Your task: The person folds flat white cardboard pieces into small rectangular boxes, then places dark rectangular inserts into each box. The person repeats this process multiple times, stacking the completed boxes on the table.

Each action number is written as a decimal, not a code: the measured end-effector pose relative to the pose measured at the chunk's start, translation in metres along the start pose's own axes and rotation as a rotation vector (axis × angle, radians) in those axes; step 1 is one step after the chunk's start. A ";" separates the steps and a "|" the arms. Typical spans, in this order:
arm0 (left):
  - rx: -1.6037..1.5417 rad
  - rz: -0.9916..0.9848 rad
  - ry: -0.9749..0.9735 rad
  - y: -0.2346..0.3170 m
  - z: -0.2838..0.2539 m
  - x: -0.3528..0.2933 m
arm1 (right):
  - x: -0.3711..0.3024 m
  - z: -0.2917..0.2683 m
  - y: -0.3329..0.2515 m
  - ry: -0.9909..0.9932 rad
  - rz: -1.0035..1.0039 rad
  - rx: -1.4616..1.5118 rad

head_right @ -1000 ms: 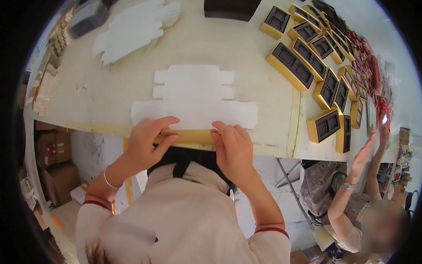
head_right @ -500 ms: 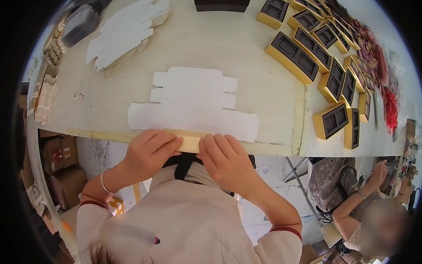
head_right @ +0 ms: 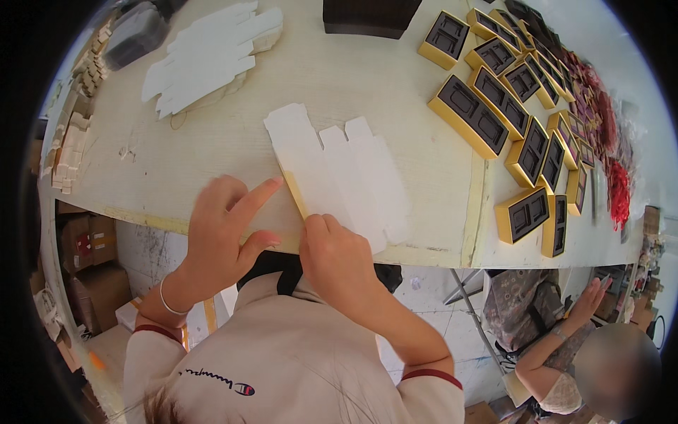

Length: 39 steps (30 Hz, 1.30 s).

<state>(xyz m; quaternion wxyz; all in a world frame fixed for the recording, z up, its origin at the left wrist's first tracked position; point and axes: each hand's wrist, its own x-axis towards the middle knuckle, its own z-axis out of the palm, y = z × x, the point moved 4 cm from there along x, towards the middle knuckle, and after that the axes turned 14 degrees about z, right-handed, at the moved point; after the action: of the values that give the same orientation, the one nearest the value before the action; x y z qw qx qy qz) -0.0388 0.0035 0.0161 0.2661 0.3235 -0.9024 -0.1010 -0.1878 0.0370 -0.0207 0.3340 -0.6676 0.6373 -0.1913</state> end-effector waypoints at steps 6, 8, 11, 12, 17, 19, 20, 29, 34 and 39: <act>-0.344 -0.199 -0.171 -0.017 0.014 0.005 | -0.010 -0.004 0.001 -0.174 -0.072 0.617; -0.259 -0.188 -0.214 -0.022 0.015 0.005 | -0.022 -0.036 0.009 0.276 -0.389 0.065; -0.290 -0.080 -0.198 -0.026 0.016 0.014 | -0.032 -0.046 0.029 0.209 -0.502 -0.326; -0.312 -0.040 -0.181 -0.026 0.018 0.018 | -0.033 -0.040 0.037 0.177 -0.520 -0.356; -0.235 0.144 -0.135 -0.032 0.026 0.038 | -0.033 -0.027 0.036 0.196 -0.669 -0.399; -0.234 0.189 -0.129 -0.034 0.026 0.043 | -0.025 -0.027 0.032 0.144 -0.627 -0.308; -0.237 0.210 -0.140 -0.034 0.026 0.044 | -0.022 -0.027 0.028 0.119 -0.607 -0.263; -0.216 0.234 -0.183 -0.037 0.025 0.043 | -0.007 -0.014 0.009 0.155 -0.616 -0.358; -0.256 0.223 -0.256 -0.040 0.036 0.043 | -0.017 -0.002 0.007 0.282 -0.645 -0.340; -0.316 0.270 -0.183 -0.041 0.037 0.040 | 0.002 -0.013 -0.003 0.142 -0.366 -0.169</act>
<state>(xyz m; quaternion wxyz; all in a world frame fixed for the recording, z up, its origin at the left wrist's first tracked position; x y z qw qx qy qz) -0.0631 -0.0528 -0.0133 0.2416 0.1438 -0.9309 -0.2333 -0.1949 0.0327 -0.0097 0.1908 -0.7827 0.5411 -0.2412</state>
